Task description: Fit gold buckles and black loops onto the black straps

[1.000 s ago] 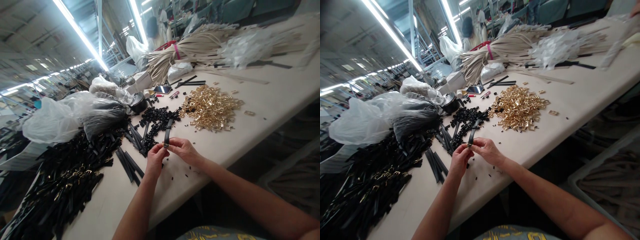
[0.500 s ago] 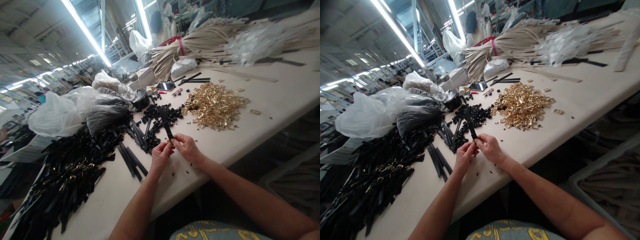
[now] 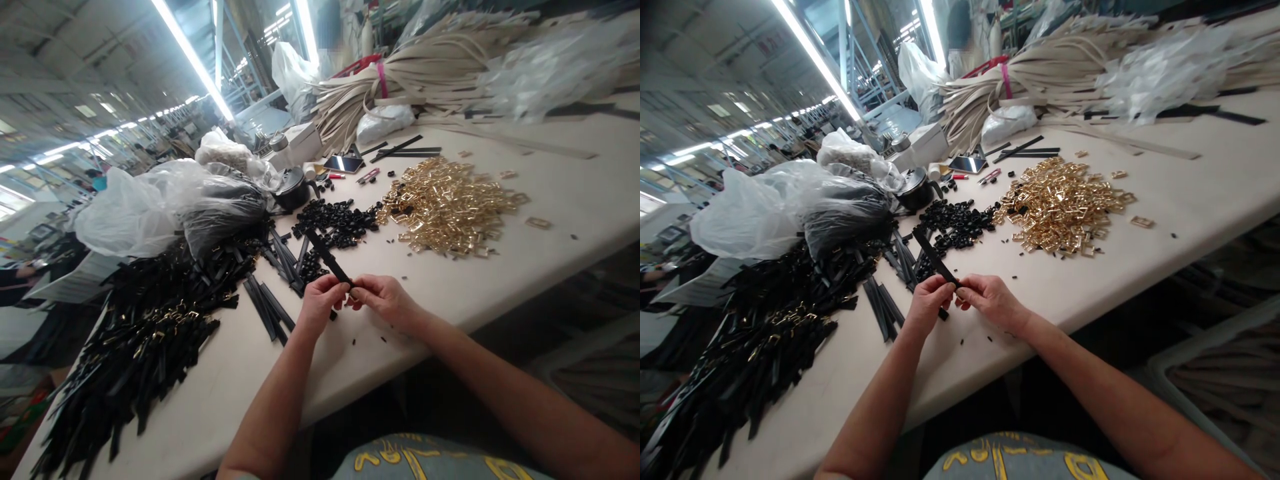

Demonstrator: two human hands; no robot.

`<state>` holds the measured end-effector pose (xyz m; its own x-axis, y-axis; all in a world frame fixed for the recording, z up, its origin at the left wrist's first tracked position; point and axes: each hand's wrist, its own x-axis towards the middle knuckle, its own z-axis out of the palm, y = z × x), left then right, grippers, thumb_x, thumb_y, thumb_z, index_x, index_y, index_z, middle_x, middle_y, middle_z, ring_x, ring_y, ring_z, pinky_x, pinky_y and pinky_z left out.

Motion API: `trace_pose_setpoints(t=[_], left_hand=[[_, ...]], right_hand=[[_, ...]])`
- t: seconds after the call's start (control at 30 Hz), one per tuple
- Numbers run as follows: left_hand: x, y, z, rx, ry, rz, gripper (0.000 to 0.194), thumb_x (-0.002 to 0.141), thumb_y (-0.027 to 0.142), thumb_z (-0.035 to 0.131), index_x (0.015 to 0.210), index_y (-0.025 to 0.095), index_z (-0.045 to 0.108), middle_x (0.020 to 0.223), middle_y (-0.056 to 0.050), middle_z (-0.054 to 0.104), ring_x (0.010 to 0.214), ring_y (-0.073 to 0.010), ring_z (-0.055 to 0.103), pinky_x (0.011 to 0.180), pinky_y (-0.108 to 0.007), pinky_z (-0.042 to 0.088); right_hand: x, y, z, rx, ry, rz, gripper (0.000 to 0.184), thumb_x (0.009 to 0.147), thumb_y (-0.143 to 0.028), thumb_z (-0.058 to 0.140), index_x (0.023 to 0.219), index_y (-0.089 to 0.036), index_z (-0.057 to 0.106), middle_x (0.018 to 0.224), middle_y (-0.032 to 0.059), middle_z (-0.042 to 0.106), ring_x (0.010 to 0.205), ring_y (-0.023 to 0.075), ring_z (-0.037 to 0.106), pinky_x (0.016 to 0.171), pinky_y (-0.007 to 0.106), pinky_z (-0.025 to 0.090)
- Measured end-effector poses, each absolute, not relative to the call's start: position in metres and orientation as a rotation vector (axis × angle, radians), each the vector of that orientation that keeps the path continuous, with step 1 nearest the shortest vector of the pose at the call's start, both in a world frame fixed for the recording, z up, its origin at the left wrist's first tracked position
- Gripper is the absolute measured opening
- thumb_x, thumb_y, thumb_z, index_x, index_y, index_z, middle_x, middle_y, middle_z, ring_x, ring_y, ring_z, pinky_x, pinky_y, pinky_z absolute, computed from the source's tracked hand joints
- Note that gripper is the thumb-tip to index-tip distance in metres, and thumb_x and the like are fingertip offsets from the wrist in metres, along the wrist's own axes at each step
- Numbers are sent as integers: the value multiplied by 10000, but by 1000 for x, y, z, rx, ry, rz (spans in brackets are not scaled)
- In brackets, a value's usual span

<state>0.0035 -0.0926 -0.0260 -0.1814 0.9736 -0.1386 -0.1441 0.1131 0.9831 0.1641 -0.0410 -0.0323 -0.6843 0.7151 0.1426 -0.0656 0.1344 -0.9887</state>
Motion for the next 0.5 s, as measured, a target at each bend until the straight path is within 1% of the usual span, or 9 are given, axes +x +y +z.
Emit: trace_pose_setpoints(t=[0.07,0.17,0.27,0.33,0.4,0.5], left_hand=[[5,-92,-23,929,1345,1307,271,646,379,789,735,141,694,517,34,540,437,-55,429,426,-191,333],[0,-91,-16,992,1425,1329,276,643,388,790,737,148,692,543,27,560,456,-62,452,447,-196,369],[-21,-88,-12,998,1494,1489,285,700,420,754,759,153,674,571,22,575,469,-61,468,465,-190,383],[-40,-86,-12,947,1531,1625,299,702,428,752,778,154,660,592,24,581,472,-58,472,470,-185,383],[-56,-84,-13,926,1597,1695,308,678,415,769,793,152,657,629,18,600,490,-60,490,489,-185,397],[-66,-85,-16,1041,1742,1638,274,690,389,759,793,152,670,658,10,612,536,-73,519,537,-196,420]], right_hand=[[164,-41,-32,-613,-1759,1640,311,875,-450,580,848,-147,643,747,51,694,655,156,648,641,276,529],[165,-39,-33,-681,-1751,1540,287,871,-430,581,808,-158,650,712,40,689,644,149,643,632,262,523],[165,-37,-36,-827,-1673,1429,271,849,-417,588,753,-168,636,680,40,687,602,148,630,594,258,517],[164,-35,-37,-895,-1602,1407,268,830,-422,597,750,-168,629,662,41,685,568,147,617,559,254,508],[164,-33,-38,-928,-1571,1387,259,816,-417,598,757,-166,626,636,33,671,527,133,585,518,237,479],[164,-33,-38,-958,-1613,1271,239,815,-387,577,725,-168,612,586,9,629,480,106,507,476,216,404]])
